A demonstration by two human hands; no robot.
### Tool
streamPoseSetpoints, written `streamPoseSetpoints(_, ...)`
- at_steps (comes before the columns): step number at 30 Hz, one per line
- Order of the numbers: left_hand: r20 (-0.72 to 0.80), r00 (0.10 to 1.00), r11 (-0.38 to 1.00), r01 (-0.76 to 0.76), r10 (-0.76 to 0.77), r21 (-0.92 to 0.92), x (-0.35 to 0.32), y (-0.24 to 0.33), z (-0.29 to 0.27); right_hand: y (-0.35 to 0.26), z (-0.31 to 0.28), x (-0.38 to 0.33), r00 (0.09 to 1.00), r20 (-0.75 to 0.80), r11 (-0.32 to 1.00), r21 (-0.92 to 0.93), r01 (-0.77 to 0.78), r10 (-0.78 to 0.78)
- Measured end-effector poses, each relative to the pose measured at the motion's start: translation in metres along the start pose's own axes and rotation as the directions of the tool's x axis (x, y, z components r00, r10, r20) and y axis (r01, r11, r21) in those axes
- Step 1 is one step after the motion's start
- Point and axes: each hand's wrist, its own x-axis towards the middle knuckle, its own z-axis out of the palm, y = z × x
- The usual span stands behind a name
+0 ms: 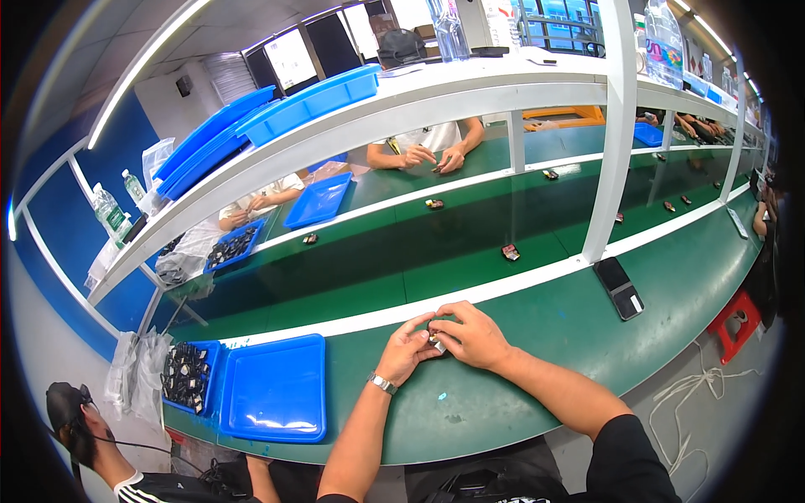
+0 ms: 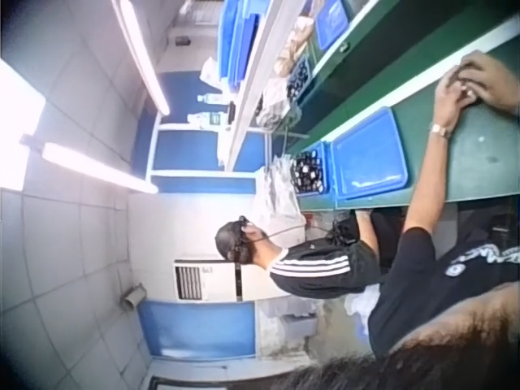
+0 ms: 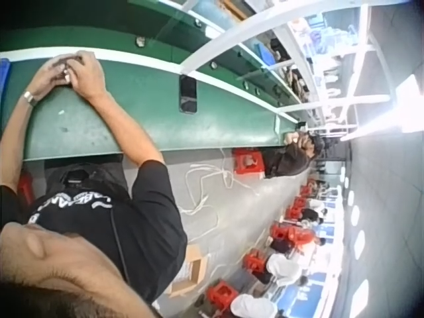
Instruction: Assembling small mechanical or electrical components at a manufacturing workstation.
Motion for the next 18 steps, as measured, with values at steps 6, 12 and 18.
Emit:
streamPoseSetpoints(6, -0.029, 0.999, 0.999, -0.031, 0.032, 0.026, 0.004, -0.008, 0.003, 0.009, 0.000, -0.001, 0.996, 0.059, 0.991, -0.111, 0.078, -0.072)
streamPoseSetpoints(12, -0.029, 0.998, 0.996, -0.054, 0.056, 0.078, 0.006, -0.013, 0.004, 0.008, 0.001, 0.002, 0.989, 0.128, 0.991, -0.105, 0.085, -0.071)
streamPoseSetpoints(18, -0.026, 0.998, 0.988, -0.046, 0.050, 0.150, 0.005, -0.011, 0.005, 0.014, -0.001, -0.002, 0.978, 0.198, 0.997, -0.032, 0.073, -0.066)
